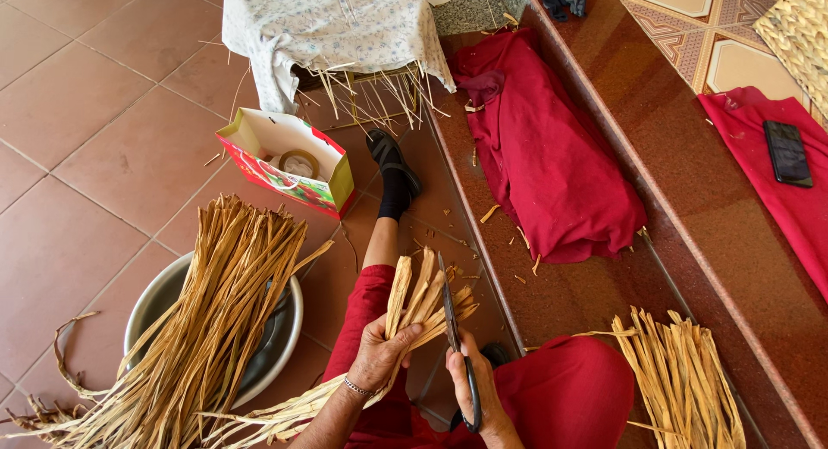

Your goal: The person sits on the floor and uses scissors to trim bundles of dried plant strips. They repeatedly pick up a bundle, align the ends, and cut them to a uniform length, then place the trimmed pieces on the floor beside them.

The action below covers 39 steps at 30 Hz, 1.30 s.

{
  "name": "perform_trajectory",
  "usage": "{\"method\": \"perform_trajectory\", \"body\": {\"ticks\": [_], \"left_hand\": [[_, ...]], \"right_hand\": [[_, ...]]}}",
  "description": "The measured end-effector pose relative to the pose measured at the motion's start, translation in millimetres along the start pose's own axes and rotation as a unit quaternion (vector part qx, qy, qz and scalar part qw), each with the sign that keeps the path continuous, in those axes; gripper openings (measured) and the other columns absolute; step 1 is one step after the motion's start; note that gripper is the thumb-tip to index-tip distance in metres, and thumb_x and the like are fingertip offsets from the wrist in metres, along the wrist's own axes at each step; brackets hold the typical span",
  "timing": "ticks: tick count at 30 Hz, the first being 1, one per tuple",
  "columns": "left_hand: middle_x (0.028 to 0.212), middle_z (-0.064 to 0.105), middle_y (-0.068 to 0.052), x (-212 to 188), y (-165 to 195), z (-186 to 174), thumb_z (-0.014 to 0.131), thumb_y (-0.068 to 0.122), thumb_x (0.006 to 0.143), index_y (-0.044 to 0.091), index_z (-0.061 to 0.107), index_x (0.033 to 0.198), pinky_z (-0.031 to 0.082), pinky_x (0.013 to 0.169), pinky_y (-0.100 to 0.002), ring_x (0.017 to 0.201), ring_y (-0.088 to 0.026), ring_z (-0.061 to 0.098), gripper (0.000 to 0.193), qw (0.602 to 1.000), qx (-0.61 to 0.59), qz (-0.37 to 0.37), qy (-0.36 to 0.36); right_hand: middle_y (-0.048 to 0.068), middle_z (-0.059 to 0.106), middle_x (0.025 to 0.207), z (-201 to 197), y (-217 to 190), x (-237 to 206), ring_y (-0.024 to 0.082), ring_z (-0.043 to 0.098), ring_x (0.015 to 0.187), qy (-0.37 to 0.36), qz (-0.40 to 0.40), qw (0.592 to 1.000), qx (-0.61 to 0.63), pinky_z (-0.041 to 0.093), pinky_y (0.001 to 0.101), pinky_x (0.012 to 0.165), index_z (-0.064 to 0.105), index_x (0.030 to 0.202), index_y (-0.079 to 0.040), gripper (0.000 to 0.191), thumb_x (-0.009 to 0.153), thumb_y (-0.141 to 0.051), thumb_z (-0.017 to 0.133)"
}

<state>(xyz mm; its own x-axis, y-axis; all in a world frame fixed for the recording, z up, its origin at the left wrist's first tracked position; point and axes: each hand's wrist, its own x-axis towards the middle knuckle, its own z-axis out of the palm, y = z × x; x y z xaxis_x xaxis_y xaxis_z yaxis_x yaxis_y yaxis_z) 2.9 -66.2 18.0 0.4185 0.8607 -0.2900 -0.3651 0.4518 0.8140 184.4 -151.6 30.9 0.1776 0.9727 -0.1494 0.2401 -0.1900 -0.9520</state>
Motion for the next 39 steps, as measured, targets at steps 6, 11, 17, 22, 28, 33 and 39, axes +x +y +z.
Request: {"method": "perform_trajectory", "body": {"ticks": [6, 11, 17, 22, 28, 33, 39], "left_hand": [[0.07, 0.067, -0.003, -2, 6, 3, 0.078, 0.008, 0.09, 0.0, 0.073, 0.101, 0.04, 0.041, -0.022, 0.046, -0.007, 0.051, 0.015, 1.0, -0.006, 0.007, -0.004], [0.07, 0.067, -0.002, -1, 6, 3, 0.078, 0.01, 0.09, 0.0, 0.072, 0.096, 0.04, 0.04, -0.023, 0.046, -0.007, 0.05, 0.013, 1.0, 0.009, 0.002, 0.001], [0.066, 0.065, -0.002, 1, 2, 2, 0.078, 0.013, 0.091, 0.0, 0.073, 0.094, 0.039, 0.039, -0.023, 0.044, -0.007, 0.049, 0.014, 1.0, 0.012, -0.007, 0.009], [0.065, 0.063, 0.0, -2, 4, 1, 0.078, 0.016, 0.092, 0.001, 0.072, 0.094, 0.039, 0.04, -0.023, 0.045, -0.006, 0.048, 0.016, 1.0, 0.014, -0.008, -0.006], [0.069, 0.066, -0.001, -13, 21, -6, 0.079, 0.019, 0.09, 0.002, 0.074, 0.099, 0.04, 0.039, -0.022, 0.048, -0.006, 0.053, 0.02, 0.988, 0.071, -0.105, -0.084], [0.07, 0.066, 0.0, -17, 27, -3, 0.079, 0.02, 0.09, 0.002, 0.074, 0.1, 0.039, 0.039, -0.021, 0.048, -0.005, 0.052, 0.021, 0.984, 0.094, -0.12, -0.091], [0.068, 0.065, 0.0, -14, 32, -7, 0.08, 0.021, 0.089, 0.002, 0.074, 0.097, 0.039, 0.038, -0.021, 0.047, -0.005, 0.052, 0.022, 0.978, 0.134, -0.131, -0.096]], "right_hand": [[0.004, 0.056, 0.07, -3, -3, -1, 0.012, 0.053, 0.058, 0.005, -0.003, 1.0, 0.011, 0.047, 0.032, 0.051, 0.057, 0.127, -0.003, 0.069, 0.099, -0.062, 0.036], [0.002, 0.048, 0.059, -8, -11, -4, 0.012, 0.045, 0.048, -0.001, -0.004, 1.0, 0.0, 0.039, 0.0322, 0.044, 0.06, 0.125, -0.004, 0.061, 0.1, -0.055, 0.04], [0.001, 0.047, 0.053, -3, -7, -6, 0.01, 0.047, 0.045, 0.031, 0.023, 0.998, 0.046, 0.04, 0.0289, 0.041, 0.064, 0.119, -0.004, 0.048, 0.105, -0.042, 0.037], [-0.001, 0.052, 0.061, -17, 6, 2, 0.009, 0.044, 0.044, 0.058, -0.01, 0.994, 0.095, 0.041, 0.0288, 0.036, 0.061, 0.123, -0.006, 0.057, 0.1, -0.052, 0.038], [0.001, 0.059, 0.08, -70, 15, 8, 0.007, 0.05, 0.065, 0.103, -0.061, 0.993, 0.023, 0.045, 0.0239, 0.057, 0.054, 0.146, -0.008, 0.078, 0.097, -0.068, 0.045], [0.006, 0.065, 0.085, -73, 10, 2, 0.013, 0.051, 0.064, 0.011, 0.011, 0.999, 0.04, 0.045, 0.0304, 0.055, 0.055, 0.148, -0.009, 0.098, 0.083, -0.081, 0.037], [0.011, 0.069, 0.108, -71, -2, -3, 0.017, 0.062, 0.086, -0.028, -0.053, 0.998, 0.029, 0.052, 0.0347, 0.076, 0.048, 0.147, 0.001, 0.108, 0.085, -0.087, 0.043]]}}
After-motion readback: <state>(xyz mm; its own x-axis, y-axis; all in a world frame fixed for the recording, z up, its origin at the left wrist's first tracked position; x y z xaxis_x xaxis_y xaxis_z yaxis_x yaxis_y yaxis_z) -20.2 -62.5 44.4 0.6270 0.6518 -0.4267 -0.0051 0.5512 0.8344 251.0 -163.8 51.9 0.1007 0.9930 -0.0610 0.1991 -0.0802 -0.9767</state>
